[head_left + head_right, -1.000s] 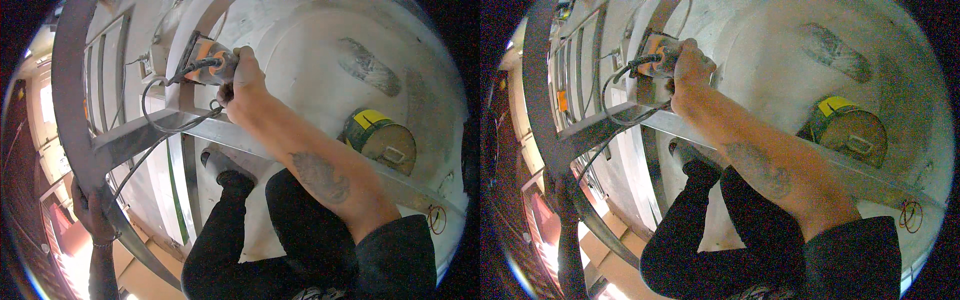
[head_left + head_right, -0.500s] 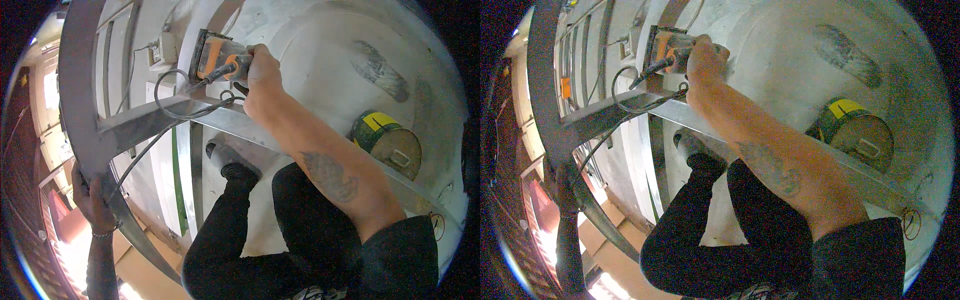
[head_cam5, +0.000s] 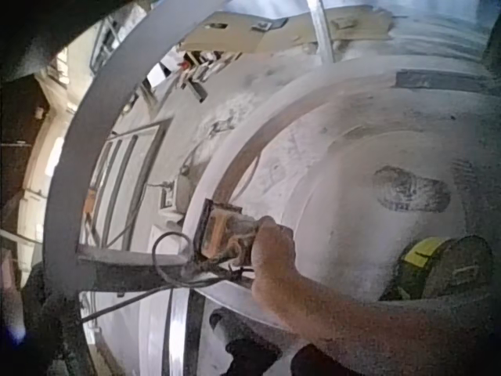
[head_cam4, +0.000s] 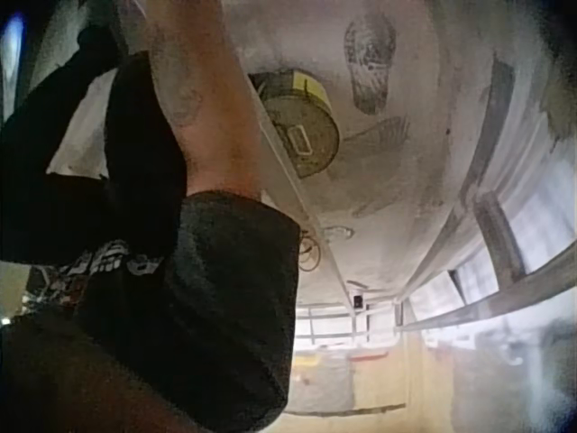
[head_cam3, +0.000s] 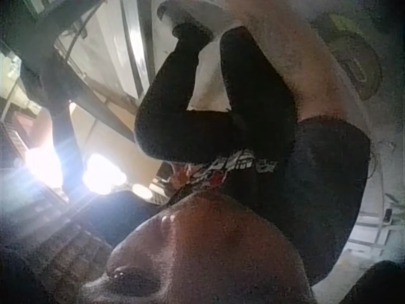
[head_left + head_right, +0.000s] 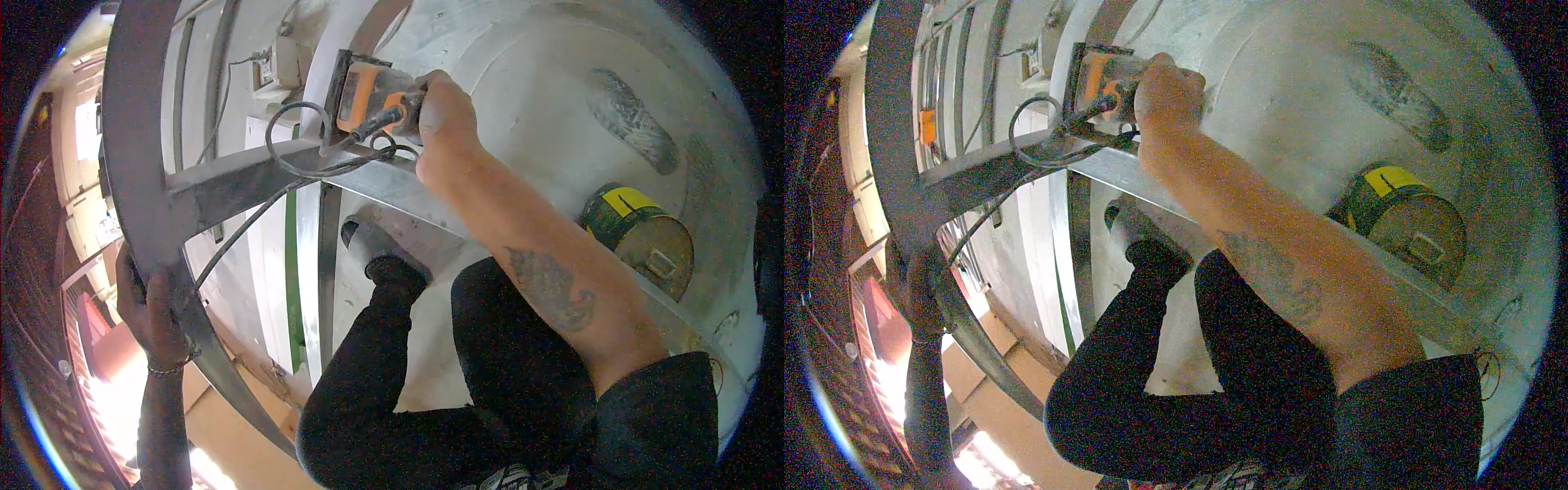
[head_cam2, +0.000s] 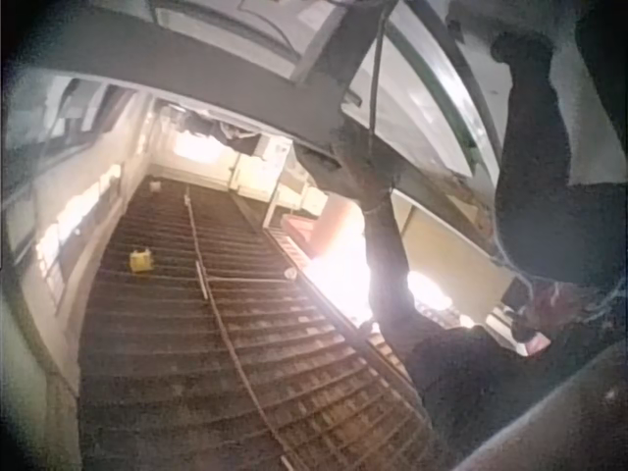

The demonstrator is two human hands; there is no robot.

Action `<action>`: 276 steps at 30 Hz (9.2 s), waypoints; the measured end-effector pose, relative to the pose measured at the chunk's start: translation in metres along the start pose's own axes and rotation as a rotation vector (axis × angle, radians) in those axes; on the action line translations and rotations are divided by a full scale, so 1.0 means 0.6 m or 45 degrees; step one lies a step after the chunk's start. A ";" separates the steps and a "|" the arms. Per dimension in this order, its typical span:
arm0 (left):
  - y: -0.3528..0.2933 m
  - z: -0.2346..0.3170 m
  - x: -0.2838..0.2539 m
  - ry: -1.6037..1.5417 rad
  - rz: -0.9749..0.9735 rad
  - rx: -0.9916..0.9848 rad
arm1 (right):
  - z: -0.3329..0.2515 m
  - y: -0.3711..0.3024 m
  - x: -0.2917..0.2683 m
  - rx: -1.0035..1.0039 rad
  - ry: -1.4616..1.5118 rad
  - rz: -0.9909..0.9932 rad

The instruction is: The person sands various sections of a curved metal frame using an electric sander.

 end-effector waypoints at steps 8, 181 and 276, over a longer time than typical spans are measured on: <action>0.001 0.006 0.002 -0.056 0.019 -0.041 | 0.003 0.007 -0.004 0.045 -0.109 -0.003; -0.003 0.017 0.020 -0.176 0.014 -0.094 | -0.013 -0.019 0.002 0.084 -0.087 -0.117; -0.005 -0.020 -0.007 -0.151 0.058 -0.009 | -0.206 0.034 0.000 -0.459 0.558 -0.194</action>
Point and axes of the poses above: each hand's wrist, its own y-axis towards the middle knuckle, its own x-axis out of the palm, z = x × y, the point moved 8 cm from there along y, towards the middle knuckle, and after that the axes turned 1 degree about -z, right-handed, at the moved point
